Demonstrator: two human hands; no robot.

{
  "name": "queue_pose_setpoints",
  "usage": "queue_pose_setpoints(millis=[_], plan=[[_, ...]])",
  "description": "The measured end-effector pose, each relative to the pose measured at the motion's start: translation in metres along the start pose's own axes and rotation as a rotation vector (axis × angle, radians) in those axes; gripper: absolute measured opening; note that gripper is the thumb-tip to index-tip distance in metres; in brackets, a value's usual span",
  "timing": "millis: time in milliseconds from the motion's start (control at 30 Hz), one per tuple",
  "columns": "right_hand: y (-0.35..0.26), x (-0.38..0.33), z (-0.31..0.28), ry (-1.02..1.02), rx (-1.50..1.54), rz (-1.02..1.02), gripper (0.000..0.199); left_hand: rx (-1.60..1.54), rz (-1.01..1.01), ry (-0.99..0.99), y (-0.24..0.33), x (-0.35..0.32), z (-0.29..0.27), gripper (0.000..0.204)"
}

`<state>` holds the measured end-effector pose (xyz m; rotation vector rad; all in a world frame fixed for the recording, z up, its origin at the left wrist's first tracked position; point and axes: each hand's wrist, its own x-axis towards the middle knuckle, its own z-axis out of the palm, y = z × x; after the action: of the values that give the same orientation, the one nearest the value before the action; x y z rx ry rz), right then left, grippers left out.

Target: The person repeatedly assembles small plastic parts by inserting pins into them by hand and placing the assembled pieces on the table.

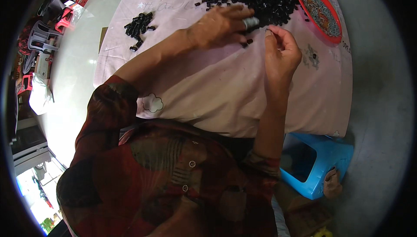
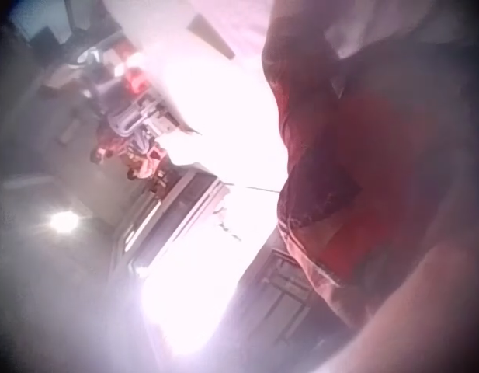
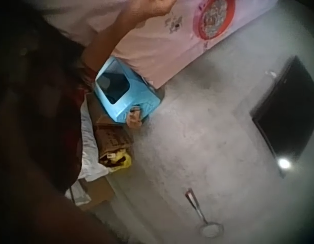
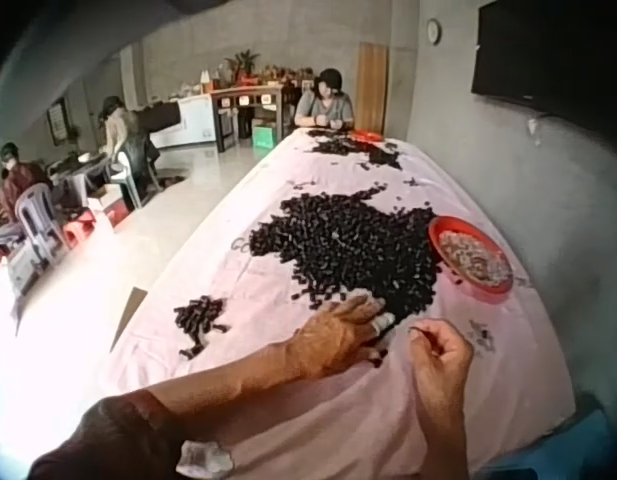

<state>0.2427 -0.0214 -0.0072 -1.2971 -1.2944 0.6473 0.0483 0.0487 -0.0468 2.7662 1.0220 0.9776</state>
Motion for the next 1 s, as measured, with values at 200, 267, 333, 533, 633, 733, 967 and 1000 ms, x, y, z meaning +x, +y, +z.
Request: queue_pose_setpoints(millis=[200, 267, 333, 533, 633, 733, 967, 1000], plan=[[0.002, 0.002, -0.009, 0.055, -0.071, -0.024, 0.017, 0.133, -0.234, -0.224, -0.003, -0.008, -0.012, 0.048], [0.004, 0.003, -0.011, 0.084, -0.102, -0.062, 0.017, 0.124, -0.142, -0.069, -0.013, -0.007, -0.020, 0.038], [0.001, 0.002, -0.014, 0.120, -0.243, -0.078, 0.018, -0.214, -0.371, -0.094, -0.010, 0.006, -0.035, 0.029], [0.007, 0.004, -0.020, 0.069, -0.333, -0.056, 0.019, -0.226, -0.302, 0.069, -0.015, 0.048, 0.003, 0.026], [0.016, 0.006, -0.023, 0.042, -0.309, -0.031, 0.017, -0.079, -0.272, 0.033, -0.026, 0.056, 0.015, 0.021], [0.005, 0.001, -0.031, 0.003, -0.202, 0.099, 0.015, -0.230, -0.275, -0.093, -0.035, 0.057, 0.008, 0.018], [-0.001, -0.017, -0.039, -0.276, -0.465, 0.031, 0.011, -0.548, -0.589, 0.016, -0.032, 0.036, -0.022, 0.014], [0.002, -0.011, -0.031, -0.291, -0.453, -0.040, 0.011, -0.780, -0.722, 0.000, -0.033, 0.036, -0.024, 0.018]])
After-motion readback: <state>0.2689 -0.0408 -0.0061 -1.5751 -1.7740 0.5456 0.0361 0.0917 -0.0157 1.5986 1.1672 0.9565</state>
